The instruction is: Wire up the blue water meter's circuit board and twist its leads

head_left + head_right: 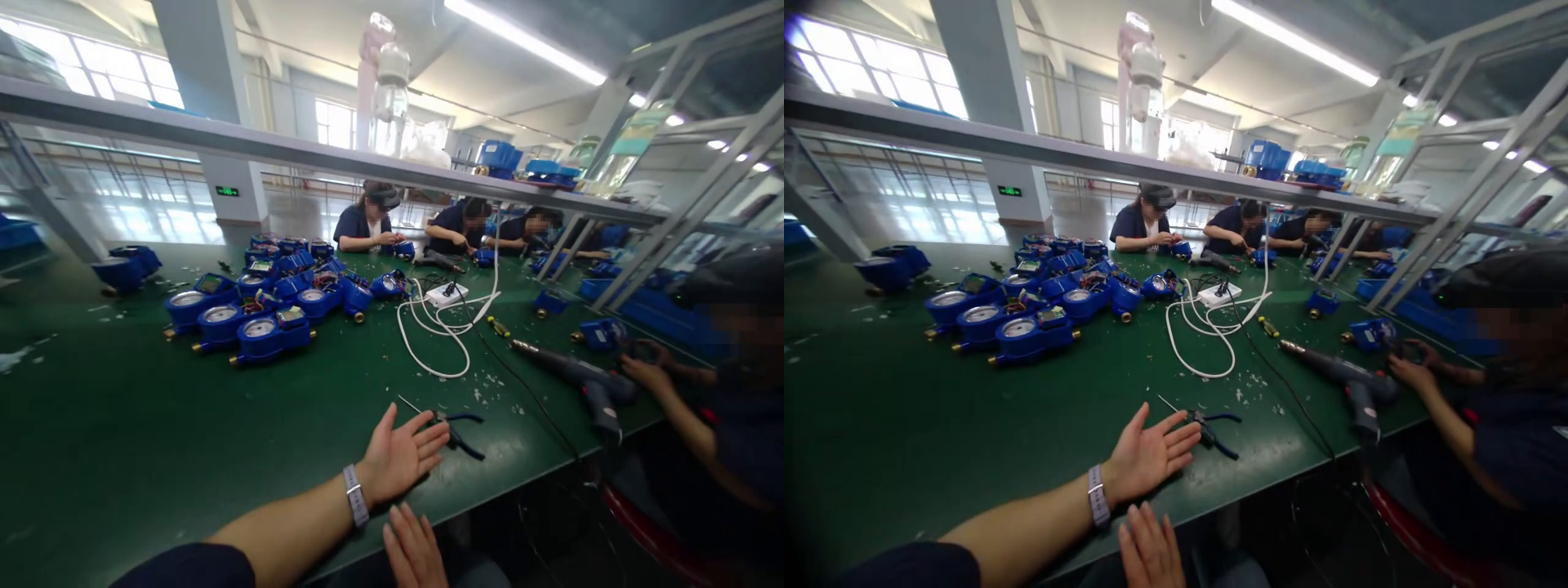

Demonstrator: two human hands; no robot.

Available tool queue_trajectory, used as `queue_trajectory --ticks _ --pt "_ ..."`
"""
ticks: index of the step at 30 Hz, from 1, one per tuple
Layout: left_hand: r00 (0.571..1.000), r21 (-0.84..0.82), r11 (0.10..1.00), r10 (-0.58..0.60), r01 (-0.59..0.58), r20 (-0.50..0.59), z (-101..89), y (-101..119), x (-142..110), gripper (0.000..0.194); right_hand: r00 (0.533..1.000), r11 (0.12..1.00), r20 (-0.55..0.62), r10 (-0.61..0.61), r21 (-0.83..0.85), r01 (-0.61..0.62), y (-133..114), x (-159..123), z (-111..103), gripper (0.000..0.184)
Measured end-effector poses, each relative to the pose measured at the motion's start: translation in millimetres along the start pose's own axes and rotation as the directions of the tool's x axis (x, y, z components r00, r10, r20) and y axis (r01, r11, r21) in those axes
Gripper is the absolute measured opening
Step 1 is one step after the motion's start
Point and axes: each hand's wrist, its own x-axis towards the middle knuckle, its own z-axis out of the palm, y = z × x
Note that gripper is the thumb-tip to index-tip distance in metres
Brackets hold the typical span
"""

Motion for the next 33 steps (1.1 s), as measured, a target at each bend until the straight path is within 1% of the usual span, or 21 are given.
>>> queue_trajectory --ticks 2,3,4,6,9,10,13,16,18,20,22,24,27,28,30,32,33 --pt "1.000 -0.088 0.996 -0.008 0.009 0.017 -2.8 4.9 0.0 0.072 0.979 0.980 -0.051 -0.196 -0.032 0.195 -6.2 16.5 6.7 0.052" --pt "1.000 -0.109 0.994 -0.014 0.017 0.028 -3.8 6.6 -0.7 0.072 0.961 0.963 -0.070 -0.268 -0.042 0.265 -8.2 26.5 7.7 0.060" --pt "0.999 -0.122 0.992 -0.019 0.023 0.037 -4.4 7.9 -1.7 0.072 0.958 0.959 -0.045 -0.283 -0.046 0.281 -9.6 36.4 7.3 0.068" --pt "0.998 -0.134 0.991 -0.022 0.029 0.058 -4.9 9.5 -3.5 0.073 0.954 0.953 0.028 -0.298 -0.052 0.299 -10.1 52.5 3.1 0.072" --pt "0.995 -0.120 0.992 -0.031 0.042 0.091 -4.2 10.5 -5.8 0.074 0.951 0.952 0.107 -0.291 -0.065 0.299 -3.4 61.4 -6.0 0.069" --pt "0.994 -0.112 0.992 -0.041 0.052 0.097 -3.7 10.6 -6.5 0.075 0.956 0.957 0.126 -0.264 -0.086 0.276 1.4 60.6 -8.7 0.069" --pt "0.994 -0.108 0.992 -0.061 0.071 0.092 -1.4 11.2 -8.8 0.076 0.978 0.967 0.172 -0.119 -0.205 0.153 22.3 51.8 -15.1 0.071" --pt "0.999 -0.110 0.993 -0.031 0.036 0.043 2.3 14.8 -10.7 0.074 0.980 0.953 0.198 0.015 -0.301 0.046 43.7 40.8 -19.8 0.072" --pt "1.000 -0.074 0.997 0.026 -0.027 -0.013 4.4 20.9 -11.2 0.068 0.977 0.946 0.191 0.095 -0.324 -0.028 50.9 34.8 -22.2 0.072" --pt "0.990 -0.001 0.993 0.116 -0.117 -0.082 5.0 30.5 -11.2 0.061 0.970 0.941 0.185 0.158 -0.324 -0.092 50.1 30.5 -23.8 0.071" --pt "0.956 0.091 0.968 0.246 -0.234 -0.162 3.3 42.4 -10.6 0.057 0.956 0.947 0.224 0.189 -0.298 -0.117 42.7 28.7 -24.7 0.068" --pt "0.911 0.139 0.936 0.349 -0.325 -0.221 0.0 53.5 -9.4 0.055 0.939 0.961 0.284 0.192 -0.249 -0.121 31.9 30.2 -25.3 0.065" --pt "0.866 0.156 0.915 0.402 -0.371 -0.297 -4.8 61.2 -7.0 0.058 0.925 0.977 0.338 0.172 -0.180 -0.116 15.6 38.7 -26.2 0.062" --pt "0.865 0.157 0.918 0.396 -0.364 -0.310 -6.0 60.1 -6.3 0.059 0.926 0.980 0.343 0.161 -0.163 -0.110 10.8 42.6 -26.0 0.063" --pt "0.880 0.160 0.934 0.355 -0.320 -0.316 -8.4 52.8 -6.3 0.060 0.936 0.989 0.335 0.112 -0.131 -0.071 1.5 50.4 -22.8 0.067" --pt "0.911 0.152 0.957 0.283 -0.248 -0.298 -12.4 42.4 -9.2 0.064 0.947 0.994 0.323 0.001 -0.100 0.033 -7.6 56.9 -14.4 0.071" --pt "0.933 0.141 0.970 0.229 -0.196 -0.279 -15.4 38.0 -11.6 0.065 0.945 0.991 0.322 -0.052 -0.103 0.090 -11.5 59.7 -8.0 0.066"
